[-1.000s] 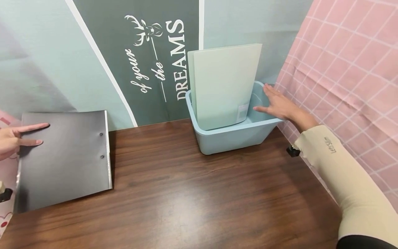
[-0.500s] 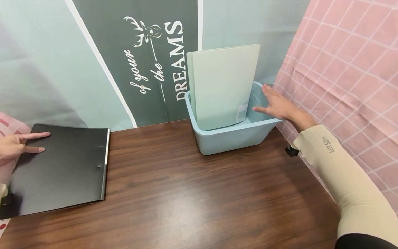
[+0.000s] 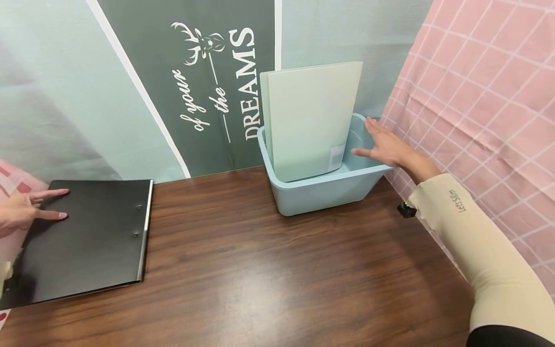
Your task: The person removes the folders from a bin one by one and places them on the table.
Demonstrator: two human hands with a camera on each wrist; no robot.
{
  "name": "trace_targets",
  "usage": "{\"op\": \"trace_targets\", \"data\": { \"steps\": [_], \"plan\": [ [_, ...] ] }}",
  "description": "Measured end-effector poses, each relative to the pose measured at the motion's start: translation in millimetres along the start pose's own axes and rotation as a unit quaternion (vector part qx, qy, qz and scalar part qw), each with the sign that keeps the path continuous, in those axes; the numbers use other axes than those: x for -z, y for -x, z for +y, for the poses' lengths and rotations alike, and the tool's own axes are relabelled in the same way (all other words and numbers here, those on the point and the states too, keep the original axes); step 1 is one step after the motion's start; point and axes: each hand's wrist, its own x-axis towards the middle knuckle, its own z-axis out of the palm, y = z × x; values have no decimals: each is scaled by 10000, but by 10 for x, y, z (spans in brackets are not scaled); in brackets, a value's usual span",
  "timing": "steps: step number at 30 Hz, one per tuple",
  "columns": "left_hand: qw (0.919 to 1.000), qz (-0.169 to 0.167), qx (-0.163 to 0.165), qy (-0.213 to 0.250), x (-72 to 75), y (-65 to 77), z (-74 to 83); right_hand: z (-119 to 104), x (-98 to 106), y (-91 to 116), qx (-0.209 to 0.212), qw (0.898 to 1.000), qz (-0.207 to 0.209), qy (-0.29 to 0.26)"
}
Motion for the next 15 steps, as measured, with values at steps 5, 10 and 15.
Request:
{"op": "trace_targets", "data": {
  "steps": [5,10,15],
  "plan": [
    [9993,-319,-44,-180,-14,-37,-34,-11,10,8,-3,10000,18,2],
    [9989,-319,-48,-354,-52,-65,-147,-23,14,0,-33,10000,-3,-2],
    [9978,-289,-58,-598,-88,-74,-221,-32,17,8,-73,10000,-27,-9]
  ]
}}
